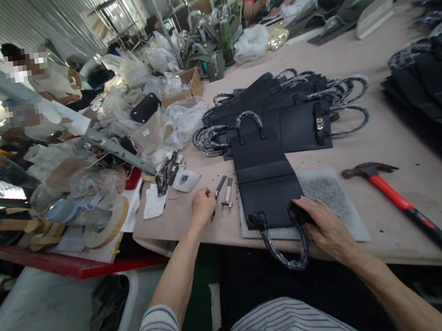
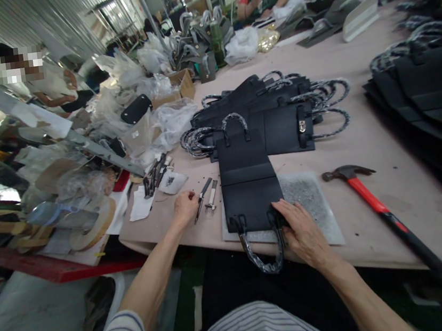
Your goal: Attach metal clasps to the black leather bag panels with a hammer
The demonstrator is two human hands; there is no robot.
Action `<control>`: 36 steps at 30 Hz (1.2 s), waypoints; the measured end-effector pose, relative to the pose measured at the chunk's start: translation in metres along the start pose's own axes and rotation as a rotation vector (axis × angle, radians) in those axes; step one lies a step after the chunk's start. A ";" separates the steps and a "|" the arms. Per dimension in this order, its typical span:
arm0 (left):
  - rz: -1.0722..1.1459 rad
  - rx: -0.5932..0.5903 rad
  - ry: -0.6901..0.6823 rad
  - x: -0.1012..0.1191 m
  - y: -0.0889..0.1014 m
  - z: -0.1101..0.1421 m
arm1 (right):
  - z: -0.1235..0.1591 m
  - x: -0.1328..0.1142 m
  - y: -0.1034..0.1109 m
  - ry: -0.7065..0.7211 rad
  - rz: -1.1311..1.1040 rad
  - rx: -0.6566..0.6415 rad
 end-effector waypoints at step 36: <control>1.574 -0.400 -0.062 0.036 -0.043 0.054 | -0.007 -0.013 0.011 -0.022 -0.035 0.000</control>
Point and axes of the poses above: each hand's wrist, its own z-axis away from the middle knuckle, its own y-axis out of the back of the hand, x = y × z, the point moved 7 cm from there along -z, towards the middle knuckle, and after that the axes turned 7 degrees about -x, right-handed, at the moved point
